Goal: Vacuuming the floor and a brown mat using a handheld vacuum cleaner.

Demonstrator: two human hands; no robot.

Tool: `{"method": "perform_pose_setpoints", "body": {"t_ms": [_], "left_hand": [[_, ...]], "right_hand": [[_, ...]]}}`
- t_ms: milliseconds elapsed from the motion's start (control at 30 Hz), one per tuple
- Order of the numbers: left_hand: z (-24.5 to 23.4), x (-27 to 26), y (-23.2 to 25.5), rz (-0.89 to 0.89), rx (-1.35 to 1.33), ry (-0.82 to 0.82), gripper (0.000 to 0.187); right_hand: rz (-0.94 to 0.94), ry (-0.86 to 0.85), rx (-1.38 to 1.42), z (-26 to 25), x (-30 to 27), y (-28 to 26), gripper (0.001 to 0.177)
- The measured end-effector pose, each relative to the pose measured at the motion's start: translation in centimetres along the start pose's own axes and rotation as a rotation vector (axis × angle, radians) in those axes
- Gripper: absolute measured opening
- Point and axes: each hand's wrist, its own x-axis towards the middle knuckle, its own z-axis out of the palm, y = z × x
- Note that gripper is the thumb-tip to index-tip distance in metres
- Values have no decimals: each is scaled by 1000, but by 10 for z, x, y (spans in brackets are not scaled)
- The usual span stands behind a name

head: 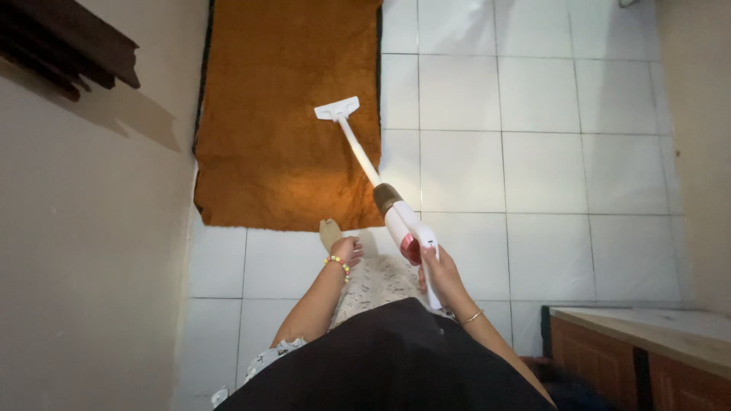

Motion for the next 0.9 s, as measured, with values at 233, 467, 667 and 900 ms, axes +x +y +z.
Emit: {"method": "perform_pose_setpoints", "body": {"t_ms": [233, 467, 667, 900], "left_hand": [[-24, 4, 22, -4, -81, 30, 38], [-48, 0, 72, -24, -132, 44, 33], [-81, 44, 131, 149, -333, -186, 22], [-123, 55, 217, 98, -387, -41, 24]], "right_hand": [[-33, 33, -27, 24, 33, -3, 29], [-87, 70, -8, 59, 77, -25, 31], [-146, 74, -26, 101, 126, -58, 33], [-148, 141, -37, 164, 193, -99, 34]]}}
